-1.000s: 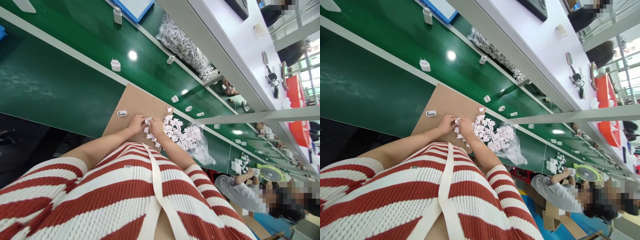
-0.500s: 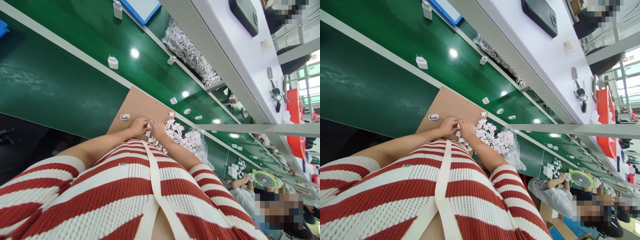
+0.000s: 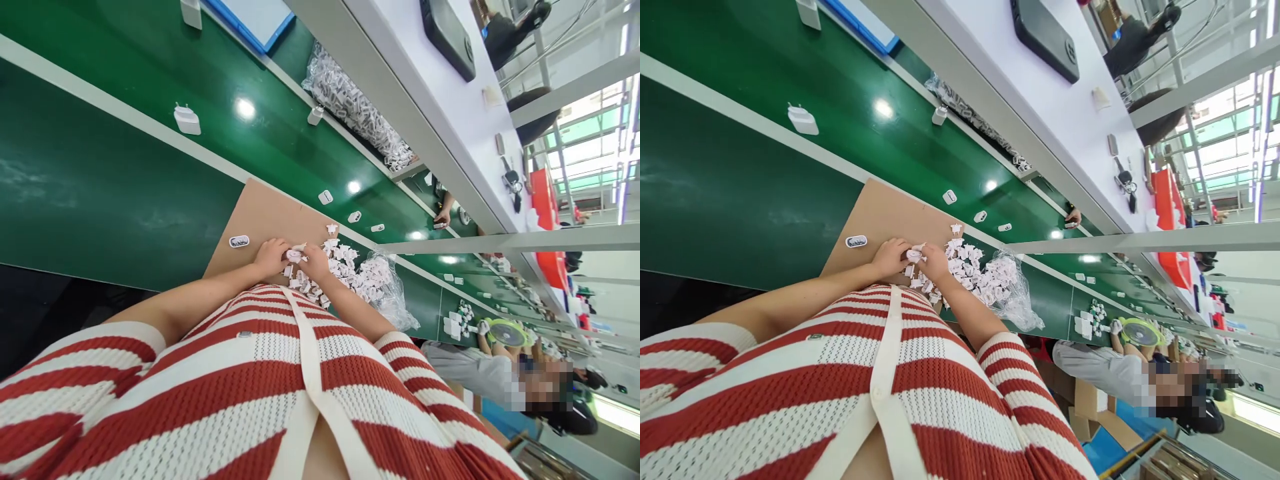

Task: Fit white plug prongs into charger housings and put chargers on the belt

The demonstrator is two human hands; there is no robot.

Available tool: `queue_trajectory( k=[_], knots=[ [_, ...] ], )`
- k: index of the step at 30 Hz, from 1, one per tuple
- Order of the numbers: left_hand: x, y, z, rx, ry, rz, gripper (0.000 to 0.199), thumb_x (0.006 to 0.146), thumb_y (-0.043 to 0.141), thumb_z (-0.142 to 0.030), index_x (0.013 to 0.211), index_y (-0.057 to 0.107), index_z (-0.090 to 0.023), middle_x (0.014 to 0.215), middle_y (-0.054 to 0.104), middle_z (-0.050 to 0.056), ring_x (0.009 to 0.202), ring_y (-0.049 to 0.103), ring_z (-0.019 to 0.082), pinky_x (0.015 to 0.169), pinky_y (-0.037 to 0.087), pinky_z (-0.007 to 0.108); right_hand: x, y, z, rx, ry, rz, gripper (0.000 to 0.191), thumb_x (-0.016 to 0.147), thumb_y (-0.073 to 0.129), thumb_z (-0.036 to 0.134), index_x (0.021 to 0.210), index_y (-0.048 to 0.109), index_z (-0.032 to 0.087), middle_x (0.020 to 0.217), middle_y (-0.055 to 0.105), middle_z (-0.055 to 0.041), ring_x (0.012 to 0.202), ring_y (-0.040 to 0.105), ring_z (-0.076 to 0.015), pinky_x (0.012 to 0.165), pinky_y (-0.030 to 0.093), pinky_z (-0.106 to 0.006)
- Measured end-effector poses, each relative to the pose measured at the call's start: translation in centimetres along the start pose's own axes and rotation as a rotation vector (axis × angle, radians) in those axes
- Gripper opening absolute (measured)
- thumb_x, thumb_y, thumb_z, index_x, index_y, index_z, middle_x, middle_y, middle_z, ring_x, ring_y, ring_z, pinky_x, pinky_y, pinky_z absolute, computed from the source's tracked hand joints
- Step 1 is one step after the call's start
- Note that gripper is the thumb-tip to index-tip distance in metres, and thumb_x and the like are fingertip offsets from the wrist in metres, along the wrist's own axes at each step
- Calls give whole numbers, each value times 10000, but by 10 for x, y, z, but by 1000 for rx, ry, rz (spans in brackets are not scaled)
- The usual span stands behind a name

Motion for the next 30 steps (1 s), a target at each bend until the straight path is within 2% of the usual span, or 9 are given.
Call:
queue_trajectory(
  k=[3, 6, 11, 15, 18, 22, 26, 28, 30],
  knots=[
    [3, -8, -7, -4, -48, -16, 196, 847, 681, -281, 1012, 754, -204, 1001, 674, 117, 984, 633, 317, 849, 512, 426, -3, -4, -26, 308, 229, -289, 399, 989, 492, 356, 1353, 568, 210, 1231, 690, -79, 1003, 664, -162, 918, 520, -304],
    [15, -27, -18, -11, -69, -52, 233, 879, 670, -312, 1061, 741, -185, 1040, 674, 124, 997, 635, 317, 853, 521, 420, 2, -12, -57, 377, 555, -453, 387, 979, 461, 349, 1276, 598, 143, 1225, 671, -127, 1054, 636, -193, 950, 491, -334],
    [74, -78, -24, 44, -113, -135, 272, 912, 630, -268, 1158, 711, -187, 1156, 676, 122, 1074, 637, 322, 911, 522, 423, 35, -23, -86, 302, 663, -398, 234, 817, 657, 226, 1033, 626, 142, 1206, 654, -178, 1244, 525, -309, 1091, 380, -454],
    [130, -116, 7, 153, -286, -158, 258, 912, 621, -248, 1147, 705, -181, 1207, 654, 147, 1062, 649, 347, 880, 523, 443, 55, -24, -89, 295, 679, -351, 239, 734, 671, 124, 959, 599, 168, 1222, 641, -184, 1281, 509, -341, 1139, 320, -486],
    [156, -131, 37, 199, -367, -154, 270, 898, 640, -207, 1160, 699, -175, 1219, 655, 141, 1091, 640, 333, 915, 512, 434, 57, -23, -86, 348, 657, -324, 230, 751, 595, 99, 967, 596, 178, 1213, 650, -161, 1210, 575, -305, 1102, 375, -446],
    [164, -137, 51, 236, -435, -196, 516, 844, 715, -191, 1335, 597, -89, 1316, 615, 173, 1274, 518, 350, 1064, 429, 495, 42, -18, -74, 521, 637, -317, 330, 869, 484, 195, 1193, 547, 206, 1046, 715, -67, 959, 681, -209, 905, 517, -342],
    [161, -128, 27, 324, -276, -421, 1008, 783, 797, -276, 1611, 255, -83, 1669, 199, 225, 1520, 167, 415, 1217, 198, 569, 19, -3, -51, 1193, 701, -376, 448, 818, 490, 196, 1262, 458, 253, 1003, 754, 0, 766, 715, -139, 720, 542, -260],
    [168, -114, 13, 361, -68, -327, 926, 816, 746, -240, 1618, 290, -160, 1703, 154, 169, 1548, 136, 392, 1230, 181, 548, 8, 2, -36, 1459, 718, -329, 422, 770, 523, 174, 1184, 501, 255, 974, 766, 14, 701, 713, -123, 675, 540, -240],
    [181, -99, 4, 382, 70, -94, 754, 859, 671, -194, 1567, 410, -209, 1672, 279, 132, 1538, 205, 367, 1219, 222, 526, -2, 4, -22, 1605, 710, -263, 390, 751, 570, 171, 1132, 544, 248, 928, 773, 20, 669, 710, -121, 670, 555, -243]
  ],
)
Point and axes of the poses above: each hand's wrist, its own x-axis towards the middle knuckle, its own y-axis out of the palm, z = x × y, the point moved 2 cm from there along x, towards the middle knuckle
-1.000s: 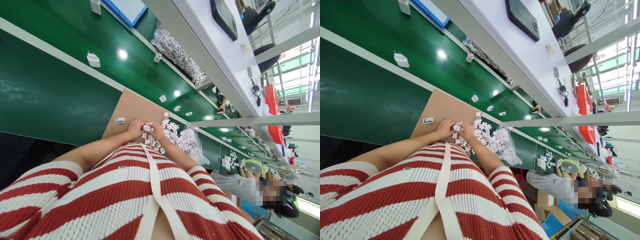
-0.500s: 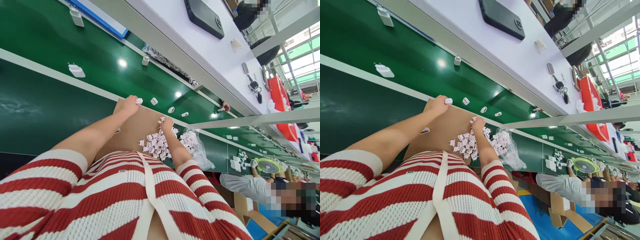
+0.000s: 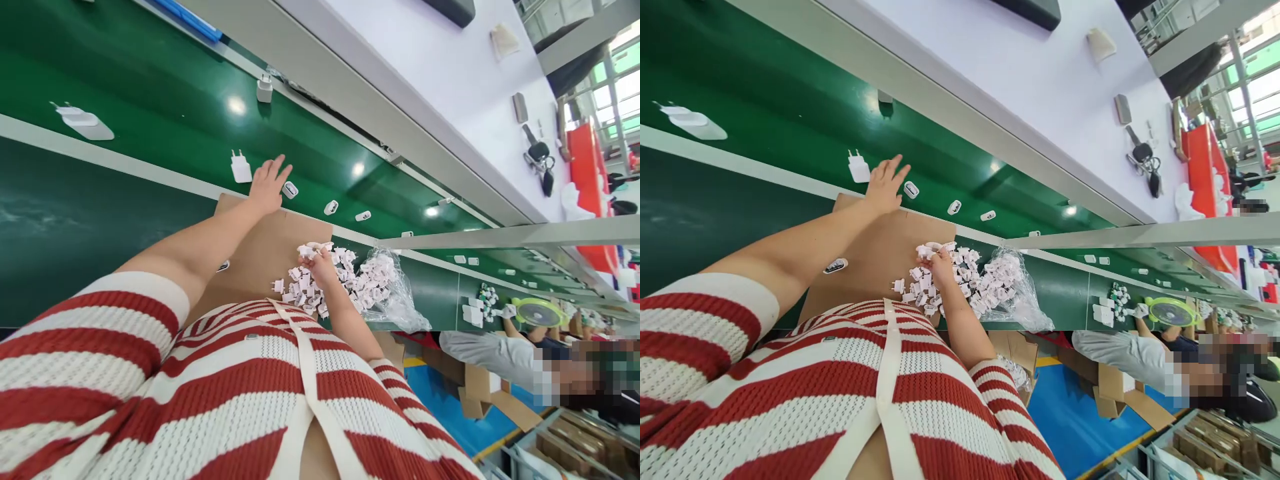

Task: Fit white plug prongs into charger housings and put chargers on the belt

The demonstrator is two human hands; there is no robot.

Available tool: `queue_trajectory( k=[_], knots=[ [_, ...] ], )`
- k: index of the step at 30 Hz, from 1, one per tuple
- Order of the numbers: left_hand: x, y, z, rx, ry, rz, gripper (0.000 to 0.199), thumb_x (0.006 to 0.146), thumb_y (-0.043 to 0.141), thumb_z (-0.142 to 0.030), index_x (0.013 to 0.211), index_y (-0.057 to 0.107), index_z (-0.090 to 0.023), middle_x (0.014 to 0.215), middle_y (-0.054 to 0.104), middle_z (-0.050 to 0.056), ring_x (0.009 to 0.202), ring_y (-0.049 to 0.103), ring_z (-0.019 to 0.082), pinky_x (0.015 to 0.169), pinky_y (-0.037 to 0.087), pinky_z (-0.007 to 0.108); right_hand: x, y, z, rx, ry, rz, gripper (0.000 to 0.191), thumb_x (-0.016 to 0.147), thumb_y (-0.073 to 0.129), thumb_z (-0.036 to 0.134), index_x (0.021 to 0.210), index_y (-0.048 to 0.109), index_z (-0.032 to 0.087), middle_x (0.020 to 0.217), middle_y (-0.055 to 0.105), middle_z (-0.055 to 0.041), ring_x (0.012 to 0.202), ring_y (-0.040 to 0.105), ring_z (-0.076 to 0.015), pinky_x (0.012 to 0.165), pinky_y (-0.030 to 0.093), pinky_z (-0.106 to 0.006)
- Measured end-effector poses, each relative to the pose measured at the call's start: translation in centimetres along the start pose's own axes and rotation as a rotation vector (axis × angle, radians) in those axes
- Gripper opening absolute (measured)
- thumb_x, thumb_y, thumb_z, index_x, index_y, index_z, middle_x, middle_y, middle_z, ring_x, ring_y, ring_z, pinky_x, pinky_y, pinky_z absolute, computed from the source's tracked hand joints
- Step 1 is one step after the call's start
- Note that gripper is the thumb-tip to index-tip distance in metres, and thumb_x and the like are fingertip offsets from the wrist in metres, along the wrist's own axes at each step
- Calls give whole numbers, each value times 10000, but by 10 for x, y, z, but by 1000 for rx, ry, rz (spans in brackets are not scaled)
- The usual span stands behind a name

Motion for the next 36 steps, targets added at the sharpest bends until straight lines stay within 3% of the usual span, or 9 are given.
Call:
queue_trajectory(
  k=[3, 7, 10, 14, 17, 20, 25, 29, 36],
  knots=[
    [20, 13, -8, 5, 40, 192, 474, 899, 594, -150, 1373, 613, -133, 1431, 557, 178, 1348, 478, 358, 1110, 373, 478, -17, 6, -2, 118, 22, 95, 376, 751, 690, 218, 1110, 583, 247, 971, 785, 5, 757, 739, -138, 770, 600, -285],
    [18, 11, -18, 25, -27, 184, 292, 960, 555, -182, 1203, 683, -83, 1190, 632, 196, 1116, 576, 328, 965, 446, 445, -26, 7, 0, 130, -59, 161, 501, 646, 859, 258, 1083, 615, 251, 1098, 778, -4, 894, 752, -161, 869, 614, -311],
    [-22, 6, -34, 21, 4, 171, 295, 941, 596, -206, 1216, 677, -136, 1209, 630, 158, 1122, 573, 317, 947, 456, 424, -25, 5, 0, 47, -86, 143, 516, 640, 874, 298, 1085, 620, 243, 1061, 775, -15, 883, 754, -174, 827, 620, -318],
    [-103, 11, -50, -111, 20, 138, 295, 893, 628, -229, 1176, 688, -176, 1177, 657, 126, 1099, 604, 328, 923, 486, 433, -22, 4, -6, -52, -68, 128, 362, 814, 718, 405, 1109, 606, 228, 999, 762, -40, 876, 763, -196, 779, 618, -340],
    [-153, 24, -49, -206, -44, 96, 279, 894, 604, -229, 1157, 689, -190, 1161, 664, 119, 1095, 608, 329, 926, 497, 449, -20, 2, -11, -131, -126, 78, 334, 841, 664, 349, 1146, 575, 248, 984, 755, -23, 872, 761, -187, 795, 615, -346],
    [-180, 41, -41, -308, -87, 33, 283, 900, 598, -245, 1165, 681, -189, 1163, 668, 123, 1114, 597, 328, 974, 489, 468, -18, 1, -13, -289, -185, 36, 293, 850, 610, 280, 1139, 609, 238, 989, 756, -28, 874, 747, -187, 841, 609, -364],
    [-192, 62, -27, -478, -40, -56, 270, 912, 635, -344, 1133, 703, -205, 1184, 672, 101, 1131, 585, 300, 1045, 466, 464, -18, 15, -3, -984, -551, -9, 353, 882, 471, 117, 1132, 704, 205, 1150, 707, -87, 1093, 657, -223, 996, 532, -380],
    [-190, 73, -24, -502, -46, -69, 262, 928, 627, -353, 1128, 719, -210, 1194, 668, 103, 1133, 581, 293, 1056, 456, 462, -19, 38, -3, -1603, -693, 134, 351, 911, 459, 58, 1093, 729, 191, 1173, 656, -136, 1112, 587, -271, 970, 490, -383],
    [-187, 80, -26, -519, -67, -56, 303, 906, 679, -387, 1161, 740, -234, 1195, 655, 97, 1129, 574, 291, 1055, 442, 457, -12, 37, 5, -1666, -673, 178, 494, 869, 449, -1, 1288, 647, 170, 1139, 669, -126, 1129, 539, -285, 1003, 442, -392]
  ],
)
Point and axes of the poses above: each hand's wrist, its own x-axis towards the middle knuckle, its own y-axis out of the palm, z = x × y, the point moved 2 cm from there along x, towards the middle knuckle
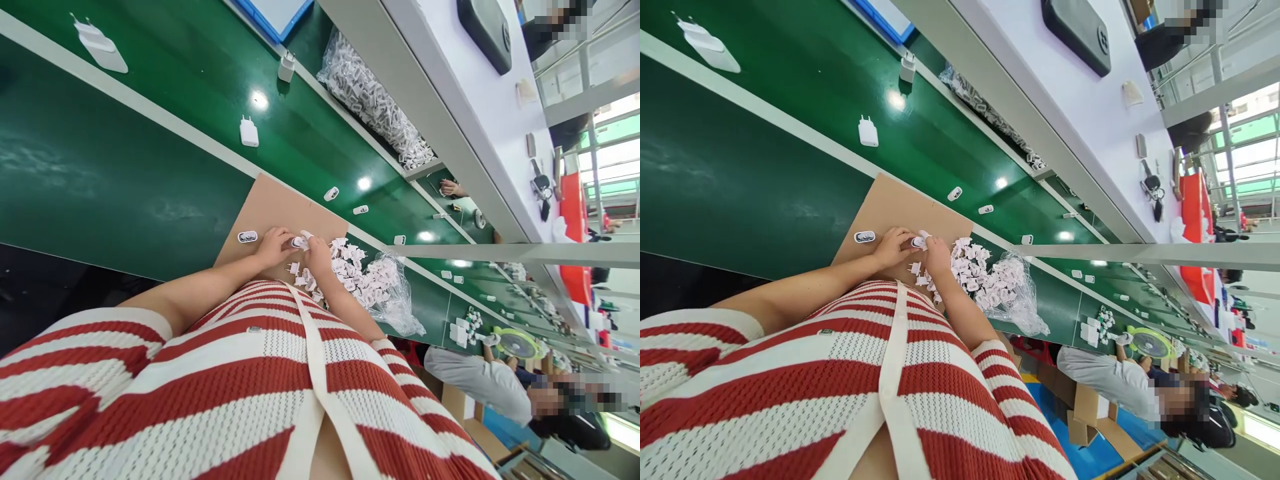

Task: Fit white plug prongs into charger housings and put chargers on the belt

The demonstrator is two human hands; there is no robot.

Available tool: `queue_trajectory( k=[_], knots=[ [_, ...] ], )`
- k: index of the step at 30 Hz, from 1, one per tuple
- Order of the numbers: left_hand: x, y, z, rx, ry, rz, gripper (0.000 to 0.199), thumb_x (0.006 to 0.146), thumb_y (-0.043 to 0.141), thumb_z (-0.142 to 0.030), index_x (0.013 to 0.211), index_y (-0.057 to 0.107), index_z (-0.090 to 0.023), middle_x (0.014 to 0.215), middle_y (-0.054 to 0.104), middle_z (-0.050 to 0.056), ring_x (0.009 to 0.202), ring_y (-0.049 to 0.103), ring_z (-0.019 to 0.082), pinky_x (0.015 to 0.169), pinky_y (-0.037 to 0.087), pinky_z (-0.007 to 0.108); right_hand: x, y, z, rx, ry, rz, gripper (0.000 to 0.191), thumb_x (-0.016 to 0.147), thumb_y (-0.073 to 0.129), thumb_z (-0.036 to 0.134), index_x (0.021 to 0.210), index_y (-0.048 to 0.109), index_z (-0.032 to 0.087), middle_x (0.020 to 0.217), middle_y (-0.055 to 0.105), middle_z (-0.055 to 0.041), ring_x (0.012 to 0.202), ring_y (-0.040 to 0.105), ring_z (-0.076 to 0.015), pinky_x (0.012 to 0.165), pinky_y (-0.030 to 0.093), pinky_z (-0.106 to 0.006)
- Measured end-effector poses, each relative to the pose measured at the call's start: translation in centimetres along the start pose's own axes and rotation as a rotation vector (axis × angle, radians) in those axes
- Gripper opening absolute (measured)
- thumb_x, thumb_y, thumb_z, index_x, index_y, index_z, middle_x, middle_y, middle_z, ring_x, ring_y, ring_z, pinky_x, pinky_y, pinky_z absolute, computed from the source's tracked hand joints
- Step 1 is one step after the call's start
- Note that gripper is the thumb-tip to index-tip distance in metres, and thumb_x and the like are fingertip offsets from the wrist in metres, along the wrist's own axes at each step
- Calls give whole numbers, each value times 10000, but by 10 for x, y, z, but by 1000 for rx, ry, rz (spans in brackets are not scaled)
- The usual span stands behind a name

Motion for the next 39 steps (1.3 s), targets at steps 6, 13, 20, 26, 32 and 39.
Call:
queue_trajectory(
  k=[6, 13, 20, 26, 32, 39],
  knots=[
    [1, 1, -2, -8, -9, -8, 259, 906, 676, -373, 1110, 766, -241, 1155, 653, 92, 1117, 565, 287, 1034, 443, 453, 0, 0, -3, -72, -60, 23, 328, 874, 452, 13, 996, 708, 179, 1078, 679, -123, 1098, 549, -279, 970, 447, -386],
    [2, 0, -3, 2, -28, -14, 246, 888, 688, -331, 1100, 768, -234, 1160, 658, 95, 1121, 565, 291, 1045, 442, 461, 5, 2, 5, -103, -41, 36, 266, 883, 484, 37, 982, 687, 176, 1079, 686, -125, 1101, 559, -273, 969, 443, -374],
    [1, -2, -6, 10, -33, -10, 243, 872, 684, -300, 1090, 766, -227, 1161, 663, 92, 1112, 571, 278, 1040, 449, 446, 9, -1, 21, -151, 6, 82, 243, 906, 543, 96, 1100, 656, 187, 1102, 695, -152, 1072, 591, -311, 882, 458, -400],
    [3, -4, -6, 36, -51, 11, 195, 851, 660, -253, 1014, 759, -216, 1156, 670, 96, 1120, 572, 290, 1045, 442, 455, 18, -1, 30, -106, -9, 97, 247, 913, 544, 75, 1091, 642, 216, 1111, 703, -150, 1043, 612, -296, 893, 474, -400],
    [9, -9, -18, 87, -83, 32, 152, 828, 660, -232, 950, 744, -197, 1098, 690, 120, 1069, 600, 325, 979, 470, 487, 19, -2, 20, 110, 46, 58, 210, 876, 642, 116, 1051, 655, 232, 1113, 712, -126, 1113, 615, -292, 995, 464, -403],
    [33, -50, -37, 118, -140, -57, 205, 913, 626, -308, 1036, 714, -169, 1057, 683, 119, 993, 631, 299, 858, 519, 411, -35, 1, -28, 377, 299, -268, 396, 898, 645, 345, 1256, 624, 178, 1284, 637, -167, 1241, 553, -306, 1104, 393, -476]
  ],
)
Point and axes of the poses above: each hand's wrist, its own x-axis towards the middle knuckle, its own y-axis out of the palm, z = x × y, the point moved 2 cm from there along x, towards the middle knuckle
